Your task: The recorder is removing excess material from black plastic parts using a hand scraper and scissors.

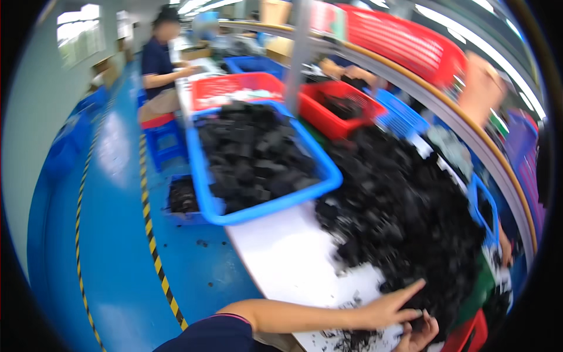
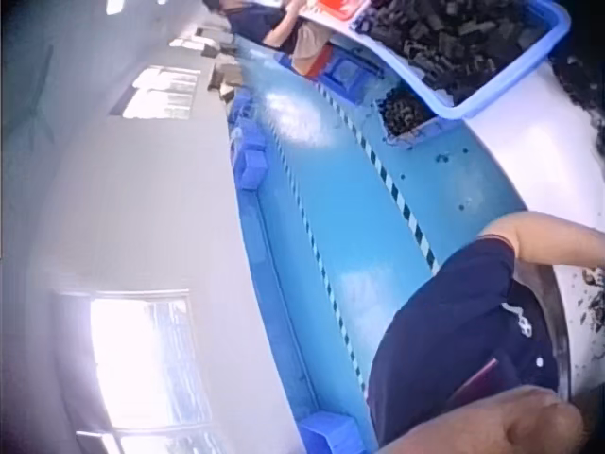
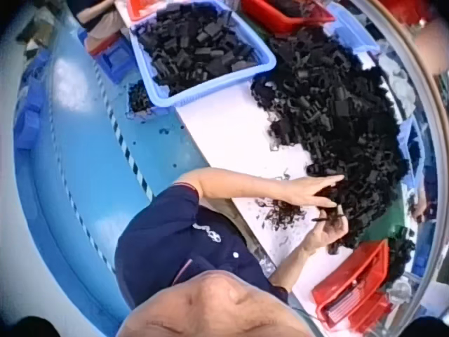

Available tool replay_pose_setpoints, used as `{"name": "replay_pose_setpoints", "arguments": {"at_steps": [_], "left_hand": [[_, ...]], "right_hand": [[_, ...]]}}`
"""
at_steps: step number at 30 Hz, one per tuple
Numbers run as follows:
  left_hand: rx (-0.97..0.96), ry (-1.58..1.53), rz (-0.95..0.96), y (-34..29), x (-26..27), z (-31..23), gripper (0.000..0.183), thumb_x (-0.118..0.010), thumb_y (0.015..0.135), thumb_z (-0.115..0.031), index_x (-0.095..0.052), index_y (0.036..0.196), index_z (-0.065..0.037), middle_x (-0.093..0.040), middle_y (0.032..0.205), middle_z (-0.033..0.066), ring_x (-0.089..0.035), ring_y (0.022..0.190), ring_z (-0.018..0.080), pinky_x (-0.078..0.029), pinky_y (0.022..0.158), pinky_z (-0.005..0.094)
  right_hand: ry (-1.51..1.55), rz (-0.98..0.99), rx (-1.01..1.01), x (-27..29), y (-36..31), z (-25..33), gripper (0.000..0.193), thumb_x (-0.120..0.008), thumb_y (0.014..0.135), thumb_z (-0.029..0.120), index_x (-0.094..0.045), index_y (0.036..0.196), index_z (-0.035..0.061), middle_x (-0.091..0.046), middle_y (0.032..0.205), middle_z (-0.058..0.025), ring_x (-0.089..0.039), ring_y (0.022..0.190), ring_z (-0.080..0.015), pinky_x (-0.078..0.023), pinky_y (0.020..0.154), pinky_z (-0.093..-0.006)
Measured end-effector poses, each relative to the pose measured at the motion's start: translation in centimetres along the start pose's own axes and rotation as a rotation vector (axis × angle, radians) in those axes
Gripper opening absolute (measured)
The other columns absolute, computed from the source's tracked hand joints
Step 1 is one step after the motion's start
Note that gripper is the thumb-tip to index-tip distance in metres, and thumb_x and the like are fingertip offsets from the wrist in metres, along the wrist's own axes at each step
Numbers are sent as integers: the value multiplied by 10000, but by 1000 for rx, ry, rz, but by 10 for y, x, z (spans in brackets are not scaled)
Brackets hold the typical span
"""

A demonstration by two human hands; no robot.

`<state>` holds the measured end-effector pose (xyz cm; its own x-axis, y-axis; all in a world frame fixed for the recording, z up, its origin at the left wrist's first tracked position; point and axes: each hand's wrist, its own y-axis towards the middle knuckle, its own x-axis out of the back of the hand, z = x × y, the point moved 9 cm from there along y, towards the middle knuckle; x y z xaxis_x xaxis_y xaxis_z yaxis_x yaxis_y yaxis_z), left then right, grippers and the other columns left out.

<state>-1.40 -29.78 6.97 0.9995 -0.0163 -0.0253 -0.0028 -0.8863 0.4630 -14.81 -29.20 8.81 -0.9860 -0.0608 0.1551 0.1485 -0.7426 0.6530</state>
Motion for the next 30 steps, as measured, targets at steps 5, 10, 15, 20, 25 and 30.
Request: {"name": "replay_pose_setpoints", "arguments": {"at_steps": [5, 10, 15, 20, 25, 30], "left_hand": [[384, -340, 181, -4, 11, 10, 809, -709, 701, -111, -227, 1350, -91, -342, 1319, 105, -382, 1188, 230, -366, 941, 403], [221, -282, 170, 2, 0, 3, 1018, -762, 606, -4, -118, 1381, -146, -298, 1308, 157, -338, 1204, 270, -341, 952, 408], [174, -147, 189, 0, -1, 18, 1005, -762, 601, 2, -144, 1375, -167, -304, 1302, 183, -347, 1196, 280, -353, 934, 427], [178, -16, 276, 0, -1, 20, 826, -674, 645, -11, -228, 1339, -65, -315, 1340, 158, -296, 1252, 314, -328, 990, 410], [108, 6, 221, -2, -1, 20, 800, -683, 640, -22, -264, 1321, -57, -368, 1320, 153, -322, 1235, 336, -293, 1000, 418], [-96, 227, 344, 5, -7, -20, 719, -736, 638, -152, -391, 1261, -50, -368, 1318, 183, -313, 1235, 369, -267, 1001, 431]], "right_hand": [[175, 102, -29, -12, -2, -10, 532, -666, 720, 96, -335, 1137, 97, -472, 1181, -154, -485, 1005, -212, -345, 906, -341], [548, 152, -407, -12, -7, -34, 573, -638, 691, -51, -309, 1143, 73, -454, 1212, -202, -468, 1017, -205, -358, 898, -350], [683, 52, -568, -15, -14, -52, 618, -712, 676, 43, -313, 1145, 79, -472, 1190, -220, -511, 1045, -263, -402, 895, -354], [685, 67, -698, -17, -21, -66, 623, -689, 698, 25, -293, 1176, 80, -481, 1167, -204, -534, 998, -251, -441, 850, -343], [682, 80, -827, -19, -22, -70, 594, -643, 715, -19, -291, 1184, 77, -501, 1121, -179, -534, 991, -232, -452, 837, -332], [642, 67, -754, -11, -22, -52, 592, -627, 720, -34, -281, 1189, 68, -505, 1113, -172, -536, 986, -215, -460, 821, -329]]}}
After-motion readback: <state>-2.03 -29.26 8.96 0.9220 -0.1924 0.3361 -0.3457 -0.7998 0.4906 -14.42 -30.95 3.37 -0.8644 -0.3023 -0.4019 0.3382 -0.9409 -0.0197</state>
